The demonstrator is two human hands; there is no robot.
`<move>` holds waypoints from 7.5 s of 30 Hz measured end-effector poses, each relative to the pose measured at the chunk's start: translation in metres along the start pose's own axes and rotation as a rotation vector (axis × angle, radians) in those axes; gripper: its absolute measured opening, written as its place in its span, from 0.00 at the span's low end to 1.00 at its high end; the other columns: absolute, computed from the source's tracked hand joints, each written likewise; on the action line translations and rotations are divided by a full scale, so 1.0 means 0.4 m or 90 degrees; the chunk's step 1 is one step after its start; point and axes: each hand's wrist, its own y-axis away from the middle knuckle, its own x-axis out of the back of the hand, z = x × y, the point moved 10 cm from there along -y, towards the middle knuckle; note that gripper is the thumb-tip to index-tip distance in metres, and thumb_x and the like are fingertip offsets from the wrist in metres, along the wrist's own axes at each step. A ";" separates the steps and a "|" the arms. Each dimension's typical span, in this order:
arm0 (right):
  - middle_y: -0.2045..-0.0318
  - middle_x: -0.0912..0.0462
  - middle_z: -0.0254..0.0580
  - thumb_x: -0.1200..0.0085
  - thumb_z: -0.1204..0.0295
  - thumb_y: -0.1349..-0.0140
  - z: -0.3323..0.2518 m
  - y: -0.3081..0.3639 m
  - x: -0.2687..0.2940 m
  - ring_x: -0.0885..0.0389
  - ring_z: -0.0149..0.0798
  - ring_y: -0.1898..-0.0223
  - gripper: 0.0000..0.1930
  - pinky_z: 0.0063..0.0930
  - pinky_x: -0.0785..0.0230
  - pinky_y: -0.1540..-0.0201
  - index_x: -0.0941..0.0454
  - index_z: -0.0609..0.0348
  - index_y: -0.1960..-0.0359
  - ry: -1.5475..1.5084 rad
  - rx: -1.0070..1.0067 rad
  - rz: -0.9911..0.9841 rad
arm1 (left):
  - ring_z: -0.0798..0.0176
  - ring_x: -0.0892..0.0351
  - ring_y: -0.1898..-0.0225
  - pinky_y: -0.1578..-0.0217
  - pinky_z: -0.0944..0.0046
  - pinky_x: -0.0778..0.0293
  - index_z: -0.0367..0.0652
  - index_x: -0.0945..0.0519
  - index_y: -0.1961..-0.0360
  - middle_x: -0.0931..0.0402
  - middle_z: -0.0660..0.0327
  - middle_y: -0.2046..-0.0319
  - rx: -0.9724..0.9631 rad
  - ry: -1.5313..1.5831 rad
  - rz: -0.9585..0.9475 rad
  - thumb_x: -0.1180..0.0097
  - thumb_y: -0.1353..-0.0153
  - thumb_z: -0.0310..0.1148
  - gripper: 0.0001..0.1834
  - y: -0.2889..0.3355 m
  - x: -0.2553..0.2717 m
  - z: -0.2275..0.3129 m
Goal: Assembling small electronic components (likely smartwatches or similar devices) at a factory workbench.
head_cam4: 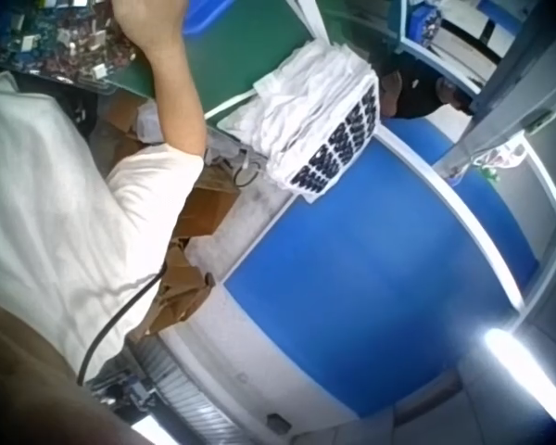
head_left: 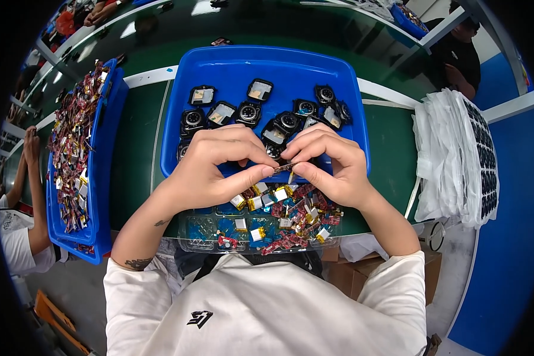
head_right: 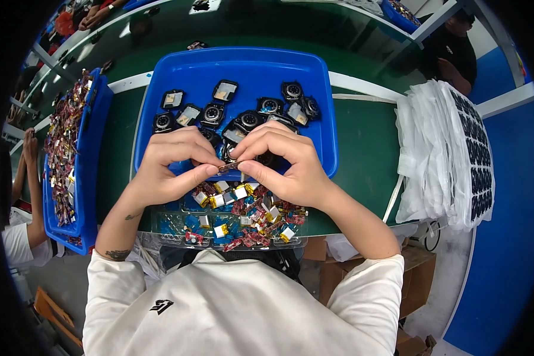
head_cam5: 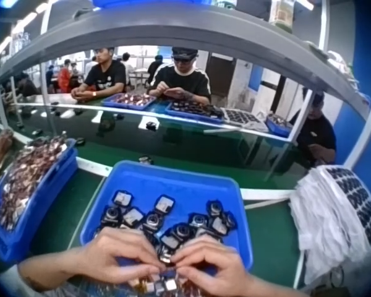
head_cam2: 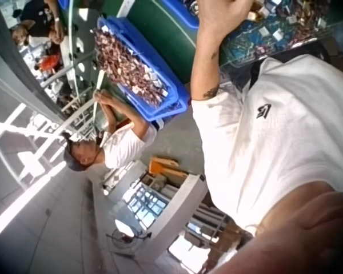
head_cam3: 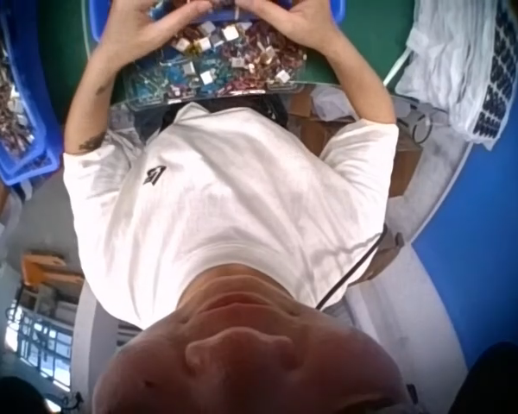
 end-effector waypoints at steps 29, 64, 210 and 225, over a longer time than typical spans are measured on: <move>0.79 0.22 0.38 0.35 0.83 0.50 -0.458 -0.164 0.307 0.32 0.26 0.84 0.08 0.17 0.45 0.84 0.17 0.60 0.68 0.670 0.560 0.597 | 0.72 0.30 0.79 0.77 0.70 0.33 0.37 0.17 0.67 0.23 0.60 0.77 0.112 0.032 0.156 0.39 0.47 0.26 0.06 0.041 0.035 -0.056; 0.71 0.23 0.31 0.34 0.72 0.57 -0.087 -0.012 -0.256 0.26 0.34 0.68 0.11 0.29 0.36 0.65 0.18 0.52 0.68 0.204 0.152 -0.278 | 0.78 0.39 0.86 0.85 0.70 0.44 0.36 0.22 0.82 0.31 0.65 0.90 0.171 0.047 0.196 0.43 0.38 0.39 0.20 0.036 0.033 -0.121; 0.61 0.17 0.43 0.44 0.81 0.44 0.064 -0.018 -0.083 0.26 0.20 0.76 0.20 0.16 0.35 0.77 0.25 0.63 0.48 -0.055 -0.187 -0.020 | 0.58 0.22 0.57 0.47 0.56 0.35 0.38 0.18 0.75 0.18 0.56 0.58 0.155 -0.065 0.163 0.38 0.50 0.28 0.04 0.037 0.019 -0.087; 0.56 0.18 0.46 0.51 0.81 0.39 0.073 -0.018 -0.065 0.17 0.33 0.59 0.16 0.23 0.22 0.61 0.25 0.65 0.48 -0.156 -0.221 0.075 | 0.60 0.20 0.62 0.56 0.61 0.30 0.39 0.15 0.71 0.17 0.56 0.61 0.141 -0.119 0.184 0.34 0.52 0.28 0.06 0.039 0.026 -0.068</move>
